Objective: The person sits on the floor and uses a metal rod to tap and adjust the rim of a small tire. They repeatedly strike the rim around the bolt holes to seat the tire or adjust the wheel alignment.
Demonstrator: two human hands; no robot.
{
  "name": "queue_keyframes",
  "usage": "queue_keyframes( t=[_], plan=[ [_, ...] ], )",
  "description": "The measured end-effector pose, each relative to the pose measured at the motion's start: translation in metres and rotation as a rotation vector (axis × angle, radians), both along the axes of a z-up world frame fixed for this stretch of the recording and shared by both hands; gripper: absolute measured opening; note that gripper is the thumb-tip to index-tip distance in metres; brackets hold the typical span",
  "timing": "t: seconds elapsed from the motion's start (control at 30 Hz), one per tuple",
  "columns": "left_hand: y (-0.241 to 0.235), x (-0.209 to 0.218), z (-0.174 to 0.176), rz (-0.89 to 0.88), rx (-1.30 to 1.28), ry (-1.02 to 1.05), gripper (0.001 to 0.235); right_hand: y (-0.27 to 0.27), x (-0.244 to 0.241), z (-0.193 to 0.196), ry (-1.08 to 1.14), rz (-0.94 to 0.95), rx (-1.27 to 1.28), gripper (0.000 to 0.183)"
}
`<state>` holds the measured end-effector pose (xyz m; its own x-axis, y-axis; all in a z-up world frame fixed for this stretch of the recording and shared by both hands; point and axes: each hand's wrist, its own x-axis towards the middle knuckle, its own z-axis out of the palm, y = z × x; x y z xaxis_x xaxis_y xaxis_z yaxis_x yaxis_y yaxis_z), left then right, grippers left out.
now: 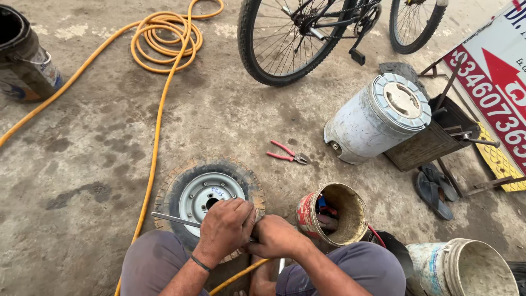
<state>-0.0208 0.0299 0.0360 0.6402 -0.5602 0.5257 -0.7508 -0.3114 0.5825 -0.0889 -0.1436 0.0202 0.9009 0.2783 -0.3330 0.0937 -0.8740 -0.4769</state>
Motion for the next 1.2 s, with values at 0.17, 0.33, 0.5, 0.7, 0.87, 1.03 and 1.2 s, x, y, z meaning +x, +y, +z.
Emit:
queue_keyframes(
  t=[0.17, 0.33, 0.5, 0.7, 0.87, 1.03, 1.2],
  plan=[
    [0.003, 0.009, -0.016, -0.045, -0.002, 0.06, 0.016, 0.001, -0.008, -0.039, -0.069, -0.15, 0.673, 0.036],
    [0.005, 0.019, -0.006, -0.142, -0.228, -0.073, 0.015, 0.029, -0.036, -0.051, 0.123, -0.455, 0.696, 0.026],
    [0.02, 0.015, -0.001, -0.17, -0.256, 0.08, 0.019, 0.051, -0.022, -0.011, -0.021, -0.428, 0.448, 0.024],
    [0.086, 0.006, -0.07, 0.403, -0.696, 0.183, 0.011, 0.098, -0.01, 0.002, -0.144, -0.327, 0.328, 0.04],
    [0.13, 0.015, -0.115, 0.728, -0.55, 0.423, 0.016, 0.089, 0.013, 0.011, -0.127, -0.295, 0.029, 0.037],
    [0.138, 0.022, -0.152, 0.586, -0.092, 0.395, 0.017, 0.027, 0.047, 0.009, -0.61, 0.0, -0.093, 0.033],
    [0.132, 0.028, -0.145, 0.576, -0.055, 0.503, 0.014, -0.006, 0.065, 0.011, -0.484, -0.185, -0.057, 0.021]
  ],
)
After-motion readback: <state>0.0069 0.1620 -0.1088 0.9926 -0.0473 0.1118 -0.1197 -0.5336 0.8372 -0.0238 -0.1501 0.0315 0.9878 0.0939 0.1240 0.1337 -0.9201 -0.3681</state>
